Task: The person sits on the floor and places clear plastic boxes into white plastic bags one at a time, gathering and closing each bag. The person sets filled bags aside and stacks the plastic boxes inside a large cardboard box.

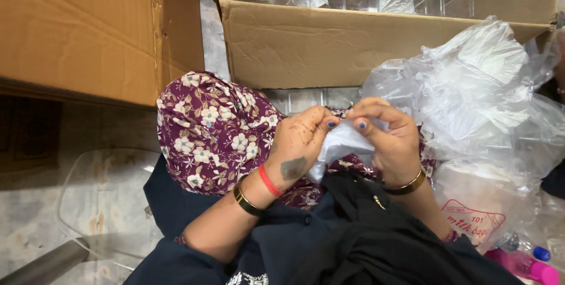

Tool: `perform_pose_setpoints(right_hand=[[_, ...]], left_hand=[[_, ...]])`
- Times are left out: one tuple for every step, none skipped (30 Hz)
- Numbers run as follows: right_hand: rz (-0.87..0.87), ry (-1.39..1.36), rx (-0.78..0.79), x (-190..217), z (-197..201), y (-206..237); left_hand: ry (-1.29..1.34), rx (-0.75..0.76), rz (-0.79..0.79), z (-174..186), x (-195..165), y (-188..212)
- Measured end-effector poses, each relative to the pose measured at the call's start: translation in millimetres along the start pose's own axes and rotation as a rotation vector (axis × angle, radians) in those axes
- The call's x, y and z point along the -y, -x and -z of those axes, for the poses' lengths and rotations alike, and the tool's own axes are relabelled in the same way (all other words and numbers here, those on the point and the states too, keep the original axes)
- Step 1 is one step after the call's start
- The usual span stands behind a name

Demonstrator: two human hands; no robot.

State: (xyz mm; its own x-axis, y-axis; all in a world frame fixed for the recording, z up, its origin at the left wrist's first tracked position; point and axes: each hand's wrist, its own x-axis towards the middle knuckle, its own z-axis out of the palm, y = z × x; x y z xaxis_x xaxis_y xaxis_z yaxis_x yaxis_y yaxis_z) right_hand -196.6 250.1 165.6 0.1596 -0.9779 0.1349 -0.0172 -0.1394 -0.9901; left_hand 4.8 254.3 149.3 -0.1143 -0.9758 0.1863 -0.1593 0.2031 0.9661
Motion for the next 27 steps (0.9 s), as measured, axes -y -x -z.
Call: perform_pose_setpoints(right_hand=[[0.013,-0.002,-0.013,-2.9,1.3,0.2],[0.026,-0.003,-0.025,-7.0,3.6,0.1],[0.016,-0.074,-0.022,-11.7,6.7,1.3],[0.006,-0.145,-0.019,-16.6,10.9,2.4],[-0.003,-0.217,-0.015,-22.0,16.1,4.0],[-0.07,-0.364,0.057,-27.1,22.5,6.4],[-0.136,-0.511,0.13,-32.0,30.0,8.9],[-0.2,-0.659,0.206,-37.2,38.0,11.2],[-0.238,-0.675,0.31,-41.1,47.8,14.9],[-0.277,-0.688,0.414,-44.6,58.3,19.6],[-0.316,-0.698,0.518,-48.8,68.4,24.2],[-0.437,-0.595,0.465,-53.9,77.2,29.1],[-0.556,-0.49,0.412,-61.1,83.9,33.2],[-0.674,-0.385,0.359,-69.7,88.7,36.5],[-0.759,-0.36,0.272,-79.3,91.9,39.6],[-0.842,-0.334,0.185,-89.5,93.4,41.5],[-0.92,-0.306,0.097,-99.0,95.1,41.3],[-0.927,-0.382,0.182,-107.7,97.9,36.2],[-0.94,-0.442,0.268,-115.4,99.9,30.6],[-0.953,-0.462,0.346,-124.2,99.8,18.6],[-0.963,-0.433,0.371,-132.1,98.4,5.5],[-0.966,-0.401,0.389,-140.5,94.7,-12.1],[-0.967,-0.377,0.388,-148.1,88.3,-28.6],[-0.951,-0.365,0.336,-156.6,78.6,-47.7],[-0.93,-0.358,0.268,-164.3,66.2,-65.2],[-0.896,-0.349,0.18,-171.2,52.4,-82.5],[-0.854,-0.338,0.083,-177.6,37.6,-96.6]], left_hand=[[0.008,-0.002,-0.017,-0.7,1.8,1.6],[0.016,-0.005,-0.034,-2.3,3.8,3.0],[0.0,0.013,0.006,-4.3,6.0,4.7],[-0.016,0.031,0.045,-6.2,8.8,5.3],[-0.032,0.049,0.084,-8.8,11.8,5.9],[0.075,0.023,0.022,-10.7,15.4,5.7],[0.182,-0.002,-0.042,-12.6,20.1,3.9],[0.288,-0.027,-0.109,-14.0,25.2,2.1],[0.566,-0.035,0.033,-12.8,32.6,-1.5],[0.845,-0.042,0.178,-10.7,41.5,-6.3],[1.123,-0.048,0.327,-8.6,50.8,-8.7],[1.298,-0.01,0.341,-6.2,61.0,-8.7],[1.474,0.029,0.351,-5.0,72.2,-8.3],[1.65,0.068,0.36,-4.9,83.8,-5.8],[1.681,0.013,0.504,-9.1,95.8,-4.1],[1.707,-0.043,0.647,-16.1,108.0,-3.7],[1.728,-0.1,0.789,-22.5,120.9,-2.8],[1.697,-0.165,0.869,-29.2,134.1,-3.3],[1.663,-0.23,0.949,-36.8,147.7,-6.6],[1.627,-0.297,1.028,-43.9,161.3,-11.9],[1.524,-0.329,0.959,-52.6,175.3,-24.3],[1.421,-0.36,0.891,-61.2,189.3,-42.3],[1.318,-0.391,0.821,-67.9,203.0,-60.0],[1.145,-0.457,0.812,-73.3,216.1,-79.7],[0.925,-0.525,0.839,-76.2,227.8,-96.2],[0.715,-0.58,0.889,-76.7,238.5,-108.8],[0.545,-0.612,0.946,-76.1,245.9,-115.0]])
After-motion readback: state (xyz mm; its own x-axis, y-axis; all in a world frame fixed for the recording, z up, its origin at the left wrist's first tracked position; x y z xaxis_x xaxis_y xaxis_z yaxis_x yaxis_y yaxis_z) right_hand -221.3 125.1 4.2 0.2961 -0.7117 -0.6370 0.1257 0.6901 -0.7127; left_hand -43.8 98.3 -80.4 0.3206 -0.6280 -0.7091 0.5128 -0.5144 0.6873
